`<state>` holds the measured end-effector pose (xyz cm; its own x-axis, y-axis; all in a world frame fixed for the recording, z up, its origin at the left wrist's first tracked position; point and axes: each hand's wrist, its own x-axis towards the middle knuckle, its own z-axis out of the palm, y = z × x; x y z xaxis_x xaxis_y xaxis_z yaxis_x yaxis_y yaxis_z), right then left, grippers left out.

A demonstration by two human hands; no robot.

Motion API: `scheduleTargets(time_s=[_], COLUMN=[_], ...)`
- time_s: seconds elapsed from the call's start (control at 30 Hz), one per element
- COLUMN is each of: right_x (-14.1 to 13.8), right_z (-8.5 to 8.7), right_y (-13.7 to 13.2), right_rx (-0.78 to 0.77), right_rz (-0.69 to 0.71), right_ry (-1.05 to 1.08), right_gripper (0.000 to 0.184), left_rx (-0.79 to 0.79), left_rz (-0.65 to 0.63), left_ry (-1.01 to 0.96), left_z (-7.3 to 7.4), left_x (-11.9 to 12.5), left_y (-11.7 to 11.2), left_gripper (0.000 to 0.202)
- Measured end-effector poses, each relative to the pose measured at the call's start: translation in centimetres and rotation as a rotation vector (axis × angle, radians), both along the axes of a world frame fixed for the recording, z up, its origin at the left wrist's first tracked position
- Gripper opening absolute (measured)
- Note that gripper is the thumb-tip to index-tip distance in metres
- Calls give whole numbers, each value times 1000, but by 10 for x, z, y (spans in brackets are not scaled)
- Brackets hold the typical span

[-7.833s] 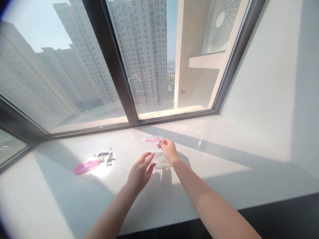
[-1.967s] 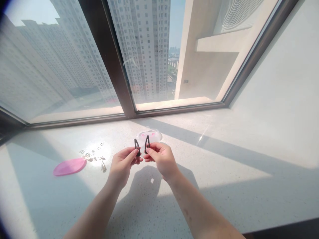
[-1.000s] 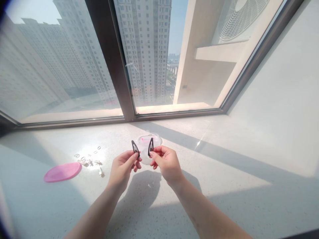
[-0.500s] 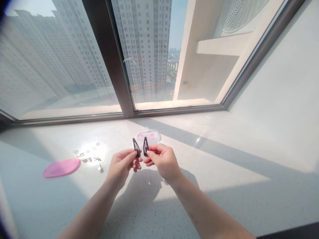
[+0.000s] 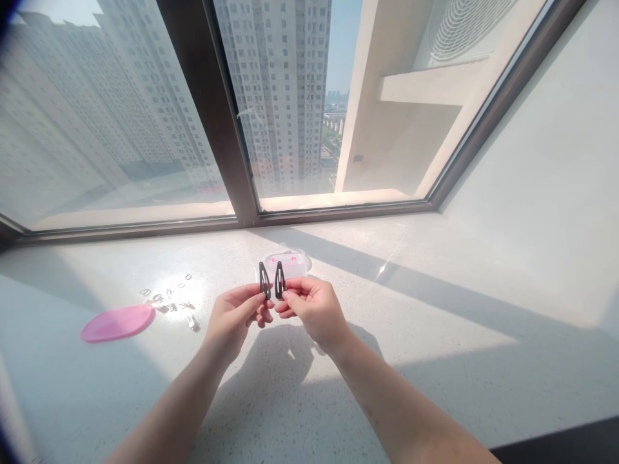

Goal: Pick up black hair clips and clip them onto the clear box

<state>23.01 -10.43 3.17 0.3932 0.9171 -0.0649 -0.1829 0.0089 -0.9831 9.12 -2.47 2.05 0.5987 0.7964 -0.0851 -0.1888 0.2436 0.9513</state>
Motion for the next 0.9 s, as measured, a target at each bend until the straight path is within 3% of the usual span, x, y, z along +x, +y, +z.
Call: scheduleTargets(time_s=[0.9], right_x=[1], right_z=[-2], right_y=[1], right_rx=[11], right_rz=[33], right_ry=[-11], right_gripper=[21], left_rx=[47], left_rz=[-40], left_ry=[-12], left_z=[1], left_x=[0], left_y=[-1], left_gripper=[24])
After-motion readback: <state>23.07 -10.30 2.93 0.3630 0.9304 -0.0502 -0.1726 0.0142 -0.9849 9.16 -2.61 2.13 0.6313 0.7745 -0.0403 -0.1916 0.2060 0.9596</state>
